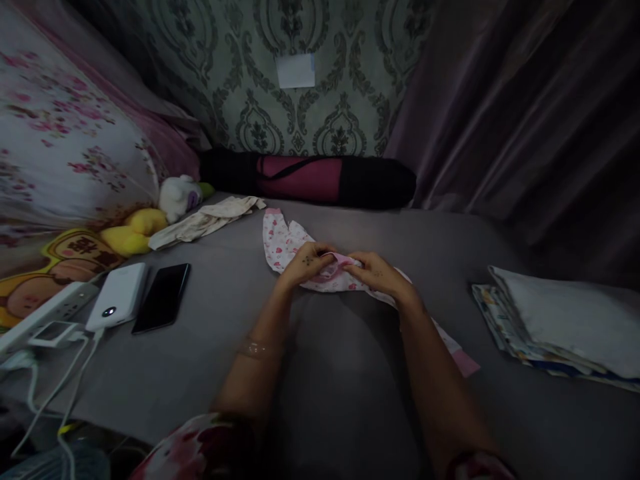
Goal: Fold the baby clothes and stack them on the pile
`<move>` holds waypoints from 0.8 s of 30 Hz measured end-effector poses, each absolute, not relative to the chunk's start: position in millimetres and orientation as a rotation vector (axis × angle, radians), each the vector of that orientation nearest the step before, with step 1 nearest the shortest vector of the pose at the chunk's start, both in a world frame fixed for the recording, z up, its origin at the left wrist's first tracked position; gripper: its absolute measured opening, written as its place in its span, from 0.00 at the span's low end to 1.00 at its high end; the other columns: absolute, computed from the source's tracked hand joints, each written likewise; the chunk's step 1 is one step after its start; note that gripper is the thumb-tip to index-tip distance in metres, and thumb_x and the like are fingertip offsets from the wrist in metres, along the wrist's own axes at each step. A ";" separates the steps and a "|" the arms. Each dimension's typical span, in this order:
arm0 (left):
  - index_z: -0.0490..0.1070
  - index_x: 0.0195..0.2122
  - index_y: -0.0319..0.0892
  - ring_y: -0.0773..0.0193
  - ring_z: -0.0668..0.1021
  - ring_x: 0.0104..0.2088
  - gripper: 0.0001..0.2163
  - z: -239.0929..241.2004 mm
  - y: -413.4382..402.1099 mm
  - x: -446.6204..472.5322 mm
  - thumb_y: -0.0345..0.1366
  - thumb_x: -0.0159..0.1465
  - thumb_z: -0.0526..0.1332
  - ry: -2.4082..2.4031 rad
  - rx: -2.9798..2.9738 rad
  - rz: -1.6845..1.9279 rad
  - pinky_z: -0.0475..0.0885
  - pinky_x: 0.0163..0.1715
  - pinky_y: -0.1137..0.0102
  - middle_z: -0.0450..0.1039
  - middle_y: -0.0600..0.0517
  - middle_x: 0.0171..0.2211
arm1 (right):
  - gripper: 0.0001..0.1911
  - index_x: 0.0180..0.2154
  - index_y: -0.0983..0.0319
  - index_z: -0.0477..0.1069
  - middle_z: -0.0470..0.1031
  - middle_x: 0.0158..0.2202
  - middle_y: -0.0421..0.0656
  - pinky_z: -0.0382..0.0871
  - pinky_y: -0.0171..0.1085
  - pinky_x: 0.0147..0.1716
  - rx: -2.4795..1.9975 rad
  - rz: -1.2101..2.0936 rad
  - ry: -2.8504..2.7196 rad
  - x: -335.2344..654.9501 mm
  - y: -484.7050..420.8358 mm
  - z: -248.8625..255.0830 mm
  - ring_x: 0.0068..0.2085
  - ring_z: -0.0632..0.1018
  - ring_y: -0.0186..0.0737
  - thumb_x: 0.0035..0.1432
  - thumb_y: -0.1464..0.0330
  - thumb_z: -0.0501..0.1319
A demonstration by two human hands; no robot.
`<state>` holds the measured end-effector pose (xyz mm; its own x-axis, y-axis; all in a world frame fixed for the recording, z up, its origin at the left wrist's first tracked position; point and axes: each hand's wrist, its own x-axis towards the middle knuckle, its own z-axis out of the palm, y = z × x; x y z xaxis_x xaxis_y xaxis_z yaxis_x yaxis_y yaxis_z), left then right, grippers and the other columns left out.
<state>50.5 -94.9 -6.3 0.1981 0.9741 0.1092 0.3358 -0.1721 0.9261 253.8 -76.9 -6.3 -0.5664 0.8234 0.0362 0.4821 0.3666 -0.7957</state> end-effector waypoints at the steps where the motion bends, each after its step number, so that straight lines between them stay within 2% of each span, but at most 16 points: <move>1: 0.76 0.34 0.36 0.69 0.69 0.24 0.12 -8.3 -93.7 46.7 0.39 0.56 0.59 1.254 1.654 0.995 0.63 0.23 0.75 0.70 0.54 0.24 | 0.18 0.38 0.60 0.76 0.64 0.20 0.34 0.57 0.30 0.19 -1.165 1.095 -2.187 256.7 -75.4 -8.1 0.20 0.65 0.31 0.59 0.54 0.57; 4: 0.75 0.36 0.35 0.70 0.67 0.22 0.15 -14.3 -91.6 31.7 0.43 0.59 0.60 1.237 1.629 0.983 0.62 0.22 0.75 0.67 0.55 0.22 | 0.19 0.34 0.61 0.73 0.61 0.19 0.34 0.55 0.30 0.16 -1.219 1.163 -2.126 266.0 -71.2 -11.6 0.18 0.63 0.30 0.59 0.52 0.56; 7: 0.75 0.36 0.36 0.69 0.70 0.24 0.16 -18.3 -91.8 15.1 0.46 0.58 0.63 1.187 1.614 0.947 0.65 0.25 0.74 0.70 0.54 0.24 | 0.21 0.31 0.62 0.72 0.64 0.20 0.35 0.54 0.30 0.16 -1.234 1.096 -2.097 271.2 -68.2 -14.1 0.18 0.64 0.30 0.59 0.51 0.55; 12: 0.76 0.38 0.37 0.65 0.75 0.35 0.16 -27.0 -90.5 -1.4 0.44 0.53 0.68 1.189 1.630 0.936 0.69 0.35 0.72 0.76 0.49 0.35 | 0.22 0.38 0.62 0.76 0.72 0.25 0.39 0.57 0.31 0.18 -1.242 0.980 -2.088 272.7 -62.8 -19.5 0.22 0.68 0.32 0.59 0.51 0.56; 16: 0.77 0.39 0.37 0.63 0.75 0.38 0.17 -36.2 -88.4 -6.4 0.41 0.49 0.69 1.189 1.609 0.944 0.70 0.39 0.69 0.77 0.48 0.37 | 0.22 0.40 0.62 0.76 0.75 0.28 0.41 0.61 0.31 0.21 -1.254 0.941 -2.071 272.8 -61.2 -20.9 0.26 0.71 0.35 0.59 0.51 0.57; 19: 0.77 0.39 0.36 0.63 0.75 0.36 0.18 -41.4 -87.8 -10.4 0.40 0.49 0.69 1.248 1.613 0.927 0.69 0.38 0.68 0.77 0.48 0.35 | 0.22 0.38 0.62 0.76 0.73 0.26 0.41 0.61 0.31 0.21 -1.270 0.945 -2.055 272.4 -62.1 -21.3 0.25 0.70 0.35 0.59 0.51 0.57; 24: 0.78 0.36 0.36 0.65 0.73 0.29 0.17 -48.7 -85.9 -15.3 0.43 0.49 0.67 1.356 1.671 0.892 0.66 0.30 0.72 0.75 0.51 0.27 | 0.24 0.40 0.62 0.76 0.73 0.26 0.39 0.60 0.31 0.19 -1.300 1.061 -2.007 272.3 -59.2 -26.4 0.24 0.69 0.34 0.56 0.49 0.58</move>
